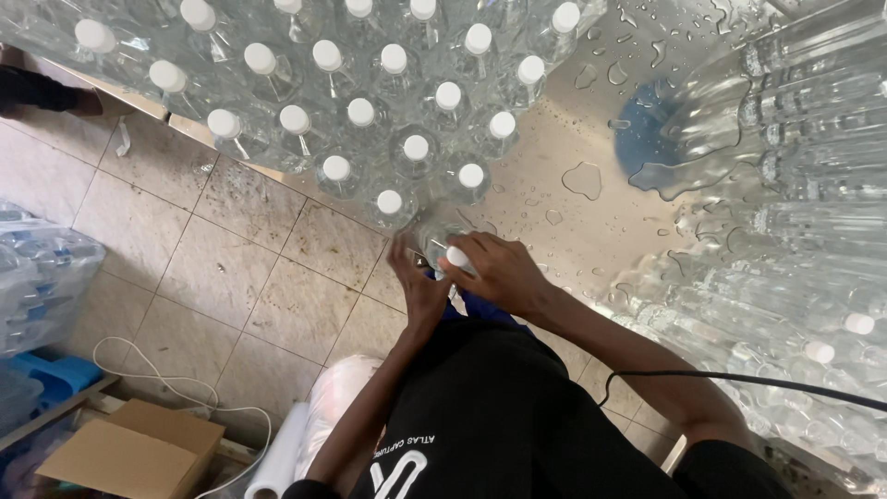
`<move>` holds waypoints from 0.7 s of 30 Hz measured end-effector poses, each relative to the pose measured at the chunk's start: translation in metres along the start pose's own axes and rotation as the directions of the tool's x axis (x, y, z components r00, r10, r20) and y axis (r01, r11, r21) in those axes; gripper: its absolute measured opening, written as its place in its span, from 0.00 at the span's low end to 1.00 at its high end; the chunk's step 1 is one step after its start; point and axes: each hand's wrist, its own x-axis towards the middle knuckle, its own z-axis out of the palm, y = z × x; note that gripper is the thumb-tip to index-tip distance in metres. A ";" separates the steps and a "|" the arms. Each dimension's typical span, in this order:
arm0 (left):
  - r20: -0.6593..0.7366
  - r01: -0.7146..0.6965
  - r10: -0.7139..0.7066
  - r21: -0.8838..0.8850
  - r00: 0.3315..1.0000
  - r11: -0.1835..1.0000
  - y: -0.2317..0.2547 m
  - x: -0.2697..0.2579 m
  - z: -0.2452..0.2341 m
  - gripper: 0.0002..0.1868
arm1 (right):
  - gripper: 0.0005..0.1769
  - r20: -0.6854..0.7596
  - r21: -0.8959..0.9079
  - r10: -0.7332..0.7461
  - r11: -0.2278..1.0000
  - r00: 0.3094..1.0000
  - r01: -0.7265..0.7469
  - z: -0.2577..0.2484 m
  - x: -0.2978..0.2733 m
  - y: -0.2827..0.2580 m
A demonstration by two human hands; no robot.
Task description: The person repeatedly picks up clear plastic bottles from a large stack on the left and secures white caps onto them. The capped bottles are then placed into a stack on the right side of the workspace. The person also briefly moves a blue bucket filled with caps.
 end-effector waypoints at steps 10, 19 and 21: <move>-0.040 0.388 -0.445 -0.424 0.894 0.818 -0.025 0.029 0.016 0.73 | 0.35 0.228 0.349 0.207 0.895 0.952 -0.278 -0.049 0.010 0.010; 0.062 0.435 -0.463 -0.470 0.884 0.768 0.004 0.021 -0.008 0.66 | 0.31 0.420 -0.101 0.655 0.722 0.628 -0.685 -0.190 -0.134 0.103; 0.086 0.498 -0.508 -0.387 0.857 0.776 0.012 0.023 -0.013 0.65 | 0.34 0.369 -0.018 0.708 0.654 0.602 -0.757 -0.217 -0.166 0.126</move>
